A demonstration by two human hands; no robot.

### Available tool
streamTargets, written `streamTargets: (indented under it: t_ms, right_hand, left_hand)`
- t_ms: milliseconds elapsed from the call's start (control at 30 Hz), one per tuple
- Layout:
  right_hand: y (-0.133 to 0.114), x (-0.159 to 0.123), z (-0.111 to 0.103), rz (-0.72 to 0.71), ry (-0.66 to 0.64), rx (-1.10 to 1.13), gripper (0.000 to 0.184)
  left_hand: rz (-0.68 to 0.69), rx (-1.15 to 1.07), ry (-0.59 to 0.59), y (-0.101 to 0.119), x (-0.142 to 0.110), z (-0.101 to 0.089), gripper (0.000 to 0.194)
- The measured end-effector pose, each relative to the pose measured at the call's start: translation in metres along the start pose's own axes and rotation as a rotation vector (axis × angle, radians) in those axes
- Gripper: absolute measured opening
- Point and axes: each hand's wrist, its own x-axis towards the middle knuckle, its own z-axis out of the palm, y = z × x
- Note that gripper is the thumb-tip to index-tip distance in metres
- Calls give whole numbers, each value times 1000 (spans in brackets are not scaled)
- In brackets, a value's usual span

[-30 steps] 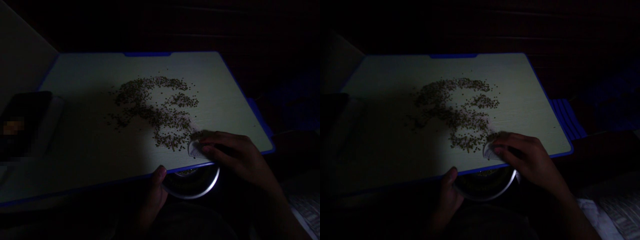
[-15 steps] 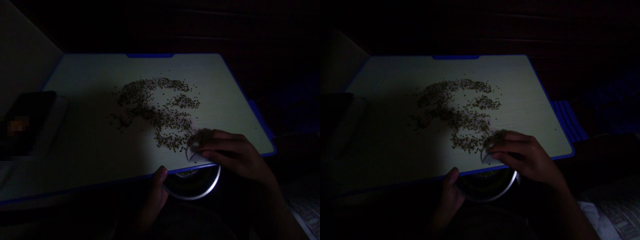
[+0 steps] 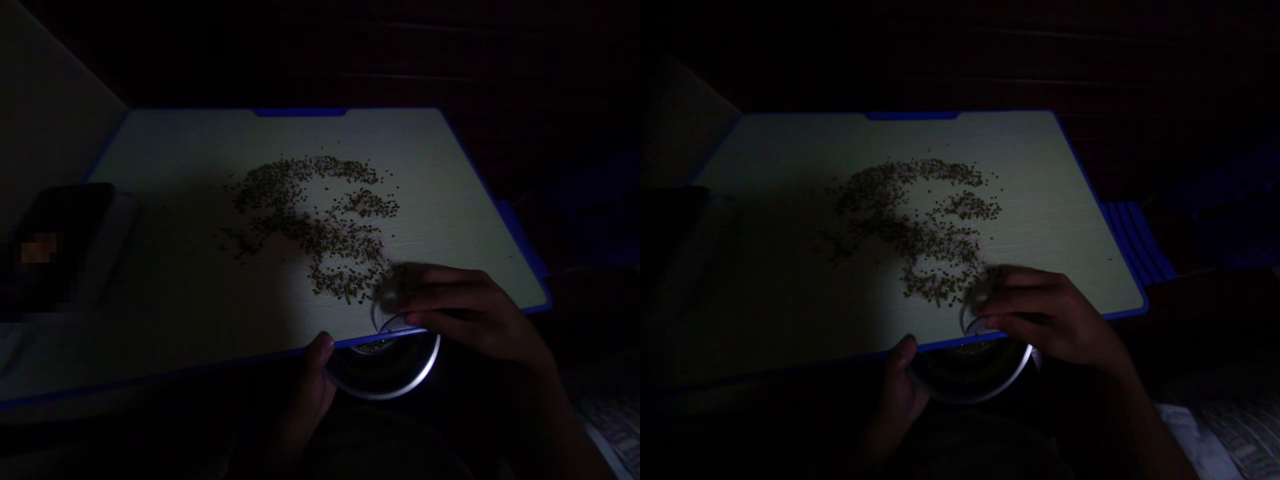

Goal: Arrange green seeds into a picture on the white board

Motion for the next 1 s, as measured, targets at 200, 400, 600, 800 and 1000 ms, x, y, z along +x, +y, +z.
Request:
streamTargets:
  t_ms: [200,400,600,800,1000]
  right_hand:
    - [-2,0,-1,-30,11,11,13]
    - [-2,1,-2,-17,-11,-3,11]
    - [-4,0,-1,-2,31,-19,10]
    - [-4,-3,1,123,200,-137,4]
    - [-1,-6,4,145,253,-165,11]
  left_hand:
    - [20,-13,100,2,-1,9,72]
    - [0,-1,92,2,-1,7,58]
    - [-18,-54,111,3,-3,8,54]
    - [23,-5,35,2,3,-4,61]
    - [0,-39,123,-2,4,-16,66]
